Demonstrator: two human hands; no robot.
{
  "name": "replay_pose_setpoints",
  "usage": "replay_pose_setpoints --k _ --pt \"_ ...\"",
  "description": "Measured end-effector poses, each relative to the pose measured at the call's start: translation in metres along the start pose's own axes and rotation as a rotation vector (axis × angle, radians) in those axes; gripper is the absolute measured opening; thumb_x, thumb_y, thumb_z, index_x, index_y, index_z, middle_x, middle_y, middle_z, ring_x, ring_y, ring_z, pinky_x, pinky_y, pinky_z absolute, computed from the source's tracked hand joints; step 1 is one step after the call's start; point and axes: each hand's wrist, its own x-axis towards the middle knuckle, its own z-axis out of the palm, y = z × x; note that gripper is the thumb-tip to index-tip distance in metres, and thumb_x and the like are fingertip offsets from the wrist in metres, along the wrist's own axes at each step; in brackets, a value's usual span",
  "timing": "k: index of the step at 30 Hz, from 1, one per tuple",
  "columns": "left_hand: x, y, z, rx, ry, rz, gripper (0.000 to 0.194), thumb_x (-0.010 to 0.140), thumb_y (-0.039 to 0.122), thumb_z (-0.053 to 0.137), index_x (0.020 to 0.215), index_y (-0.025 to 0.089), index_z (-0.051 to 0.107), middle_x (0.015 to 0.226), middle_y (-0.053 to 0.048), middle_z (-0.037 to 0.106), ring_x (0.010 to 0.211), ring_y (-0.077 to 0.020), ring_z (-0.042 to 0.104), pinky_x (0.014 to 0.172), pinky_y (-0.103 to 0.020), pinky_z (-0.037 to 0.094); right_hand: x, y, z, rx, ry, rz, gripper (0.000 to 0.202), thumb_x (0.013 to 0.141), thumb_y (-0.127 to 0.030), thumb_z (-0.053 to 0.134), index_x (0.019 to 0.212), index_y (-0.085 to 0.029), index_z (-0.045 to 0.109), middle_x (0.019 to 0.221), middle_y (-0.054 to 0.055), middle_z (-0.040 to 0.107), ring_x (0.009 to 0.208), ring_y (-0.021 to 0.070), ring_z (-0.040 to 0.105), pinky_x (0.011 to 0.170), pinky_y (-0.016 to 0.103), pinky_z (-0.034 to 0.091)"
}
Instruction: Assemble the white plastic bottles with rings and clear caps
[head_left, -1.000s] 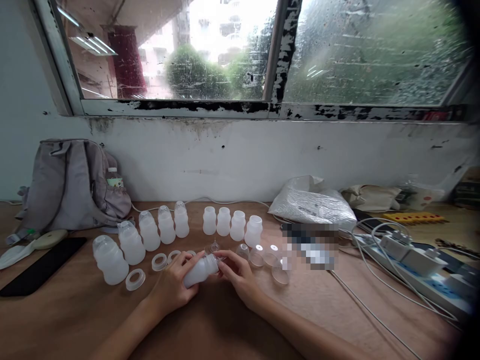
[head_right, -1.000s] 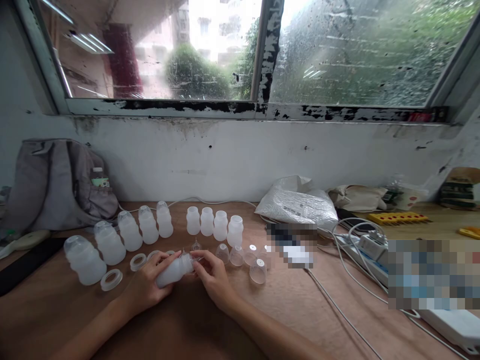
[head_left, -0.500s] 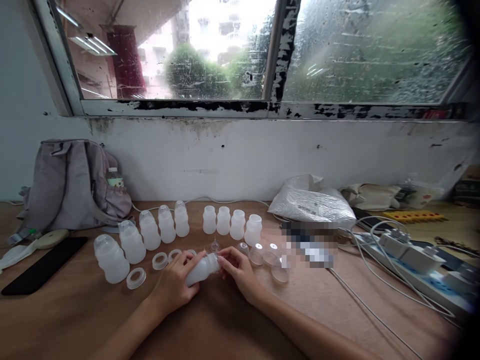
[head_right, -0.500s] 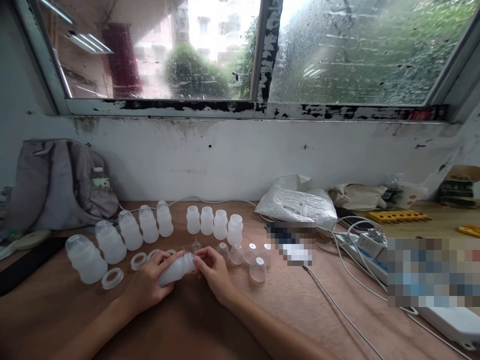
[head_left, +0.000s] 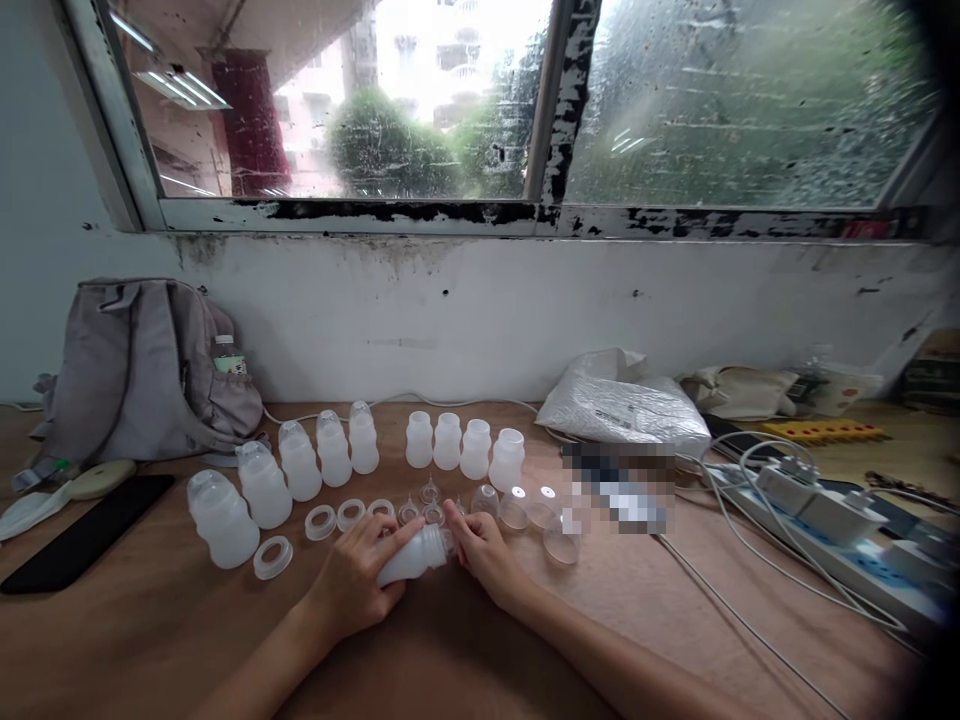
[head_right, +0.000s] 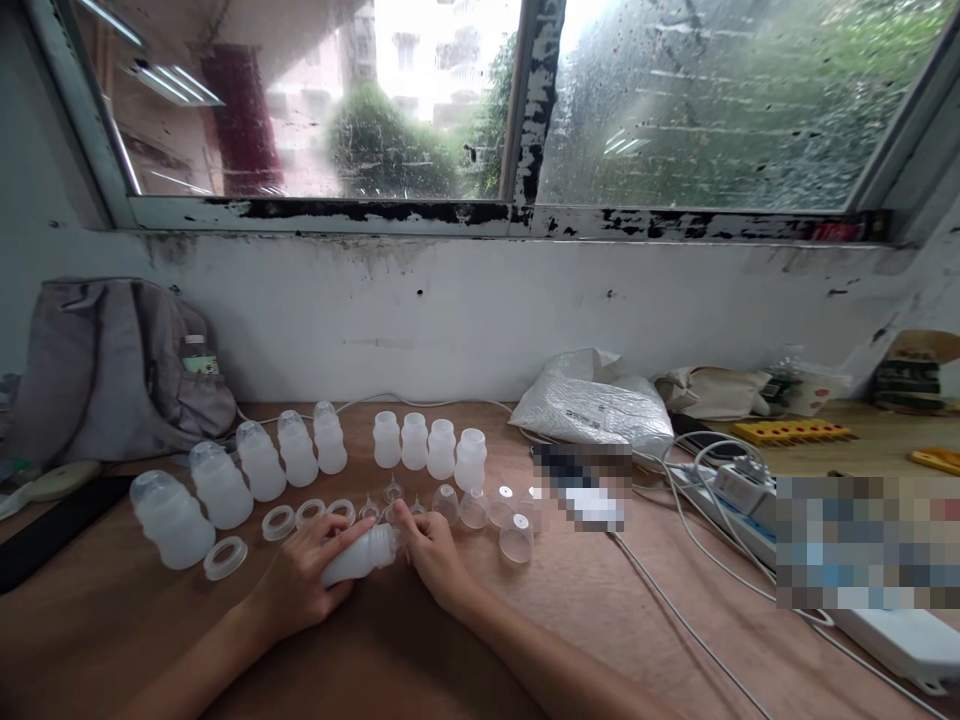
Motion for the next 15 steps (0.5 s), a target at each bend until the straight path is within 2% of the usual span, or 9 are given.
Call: replay_pose_setpoints --k 3,9,13,15 --pt "0.0 0.0 0.0 -0.009 0.014 -0.03 0.06 0.065 0.016 0.049 0.123 0.025 0.041 0.096 -0.007 0.05 0.084 -0.0196 0.05 0.074 -0.032 0.044 -0.002 -0.003 -0.001 -0.011 -0.005 0.002 0.056 0.08 -0.055 0.032 0.04 -0.018 0.038 0.034 -0.003 0.032 0.036 0.0072 0.031 0.037 0.022 0.02" --pt "0.001 -0.003 0.001 -0.003 0.018 -0.079 0.059 0.066 0.018 0.05 0.123 0.024 0.04 0.097 -0.007 0.05 0.083 -0.0198 0.05 0.073 -0.032 0.045 -0.007 -0.012 -0.002 -0.098 0.005 -0.086 0.039 0.08 -0.047 0.042 0.054 -0.018 0.043 0.045 -0.004 0.041 0.043 0.0081 0.036 0.042 0.021 0.028" --pt "0.0 -0.003 0.002 0.027 0.025 -0.075 0.059 0.067 0.019 0.049 0.125 0.026 0.037 0.096 -0.007 0.05 0.084 -0.0201 0.05 0.072 -0.032 0.045 -0.011 -0.014 -0.001 -0.07 0.067 -0.14 0.021 0.079 -0.04 0.046 0.077 -0.019 0.049 0.061 -0.002 0.05 0.051 0.01 0.045 0.048 0.022 0.035" --pt "0.0 -0.003 0.002 0.033 0.032 -0.064 0.059 0.067 0.019 0.049 0.125 0.026 0.037 0.097 -0.007 0.05 0.085 -0.0202 0.05 0.073 -0.032 0.044 -0.013 -0.013 -0.002 -0.037 0.086 -0.156 0.019 0.078 -0.037 0.048 0.084 -0.02 0.048 0.067 -0.001 0.052 0.055 0.0113 0.047 0.049 0.023 0.037"
